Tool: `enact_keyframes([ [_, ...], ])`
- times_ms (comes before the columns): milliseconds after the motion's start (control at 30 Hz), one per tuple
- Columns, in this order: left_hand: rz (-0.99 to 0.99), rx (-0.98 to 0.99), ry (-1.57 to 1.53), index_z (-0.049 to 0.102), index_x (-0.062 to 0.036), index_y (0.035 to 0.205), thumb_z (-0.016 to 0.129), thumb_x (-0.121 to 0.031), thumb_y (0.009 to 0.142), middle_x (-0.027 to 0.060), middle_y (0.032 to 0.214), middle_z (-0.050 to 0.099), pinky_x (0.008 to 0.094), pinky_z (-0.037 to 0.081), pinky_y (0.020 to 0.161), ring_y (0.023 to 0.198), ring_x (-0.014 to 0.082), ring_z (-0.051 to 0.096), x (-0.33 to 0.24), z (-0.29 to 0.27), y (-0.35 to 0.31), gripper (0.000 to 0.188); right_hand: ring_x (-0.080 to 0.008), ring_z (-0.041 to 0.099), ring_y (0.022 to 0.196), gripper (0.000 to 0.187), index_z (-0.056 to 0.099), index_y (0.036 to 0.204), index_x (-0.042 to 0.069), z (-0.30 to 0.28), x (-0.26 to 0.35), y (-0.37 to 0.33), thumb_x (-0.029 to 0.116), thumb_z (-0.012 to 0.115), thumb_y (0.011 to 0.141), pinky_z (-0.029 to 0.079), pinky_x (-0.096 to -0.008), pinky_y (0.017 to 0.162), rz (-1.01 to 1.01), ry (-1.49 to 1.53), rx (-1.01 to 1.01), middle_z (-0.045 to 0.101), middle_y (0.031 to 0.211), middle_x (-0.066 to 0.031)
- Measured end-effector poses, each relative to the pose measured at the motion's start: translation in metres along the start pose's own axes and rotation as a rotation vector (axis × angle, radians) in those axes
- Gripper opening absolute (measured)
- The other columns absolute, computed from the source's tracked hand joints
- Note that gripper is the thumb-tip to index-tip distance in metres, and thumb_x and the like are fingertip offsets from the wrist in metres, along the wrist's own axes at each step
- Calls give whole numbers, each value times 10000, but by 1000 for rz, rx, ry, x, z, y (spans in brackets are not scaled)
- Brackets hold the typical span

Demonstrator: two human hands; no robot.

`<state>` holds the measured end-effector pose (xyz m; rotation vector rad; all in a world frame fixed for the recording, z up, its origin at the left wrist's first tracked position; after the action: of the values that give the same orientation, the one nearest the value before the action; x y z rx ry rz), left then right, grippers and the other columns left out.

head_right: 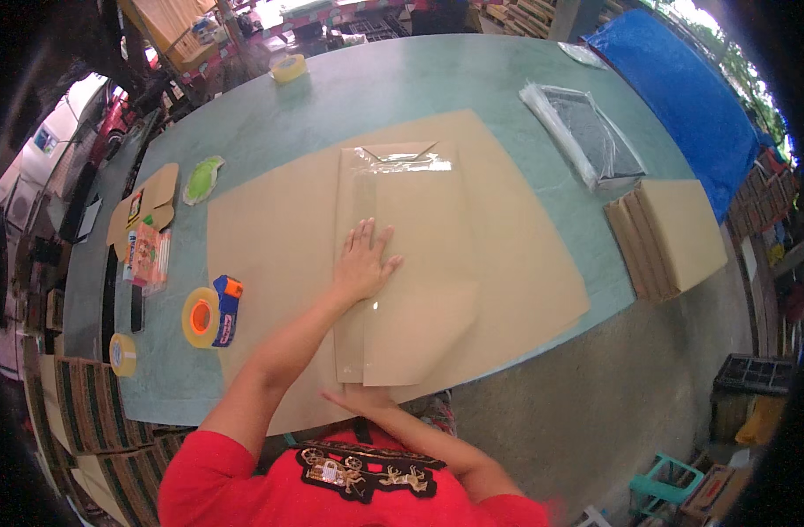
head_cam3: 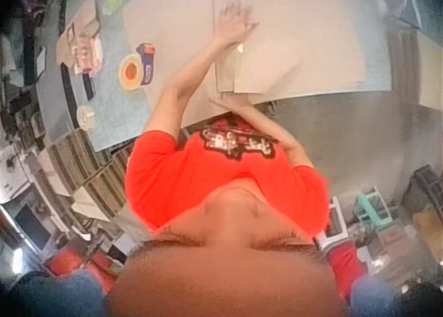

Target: The person wraps packaged items in brown paper by folding the paper around the item and securing the seams with a tape dispenser. The person completes the wrapping for multiple items, stacking each finished package to the side.

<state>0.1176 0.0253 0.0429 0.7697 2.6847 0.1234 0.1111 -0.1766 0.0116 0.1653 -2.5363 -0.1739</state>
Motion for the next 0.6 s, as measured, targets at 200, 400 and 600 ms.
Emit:
enact_keyframes([
  [200,74,-81,-13,395,-133,1278,468,-408,843,204,1352,271,417,175,1050,1283,320,213,4,-2,-6,520,-332,445,1091,396,473,1186,52,-9,-75,15,247,500,843,358,-416,918,150,666,-42,485,1167,-193],
  [400,115,125,-345,561,-17,1008,587,-204,754,203,1097,473,424,328,951,1136,325,383,53,-1,-136,316,-335,455,1070,360,492,1157,48,-38,-79,16,212,500,837,370,-408,902,188,627,-174,492,1147,-193],
  [600,260,256,71,532,-8,1107,496,-309,775,170,1095,512,407,222,1019,1148,319,390,-40,-7,-169,449,-337,464,1049,326,511,1128,43,-33,-72,9,177,501,831,382,-399,885,243,476,-67,499,1127,-193],
])
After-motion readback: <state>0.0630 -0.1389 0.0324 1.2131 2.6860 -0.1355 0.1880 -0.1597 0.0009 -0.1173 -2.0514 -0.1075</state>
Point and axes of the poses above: each hand's wrist, its own y-axis towards the middle knuckle, its own z-axis out of the palm, x = y × z, the point moved 5 cm from there along y, towards the middle knuckle
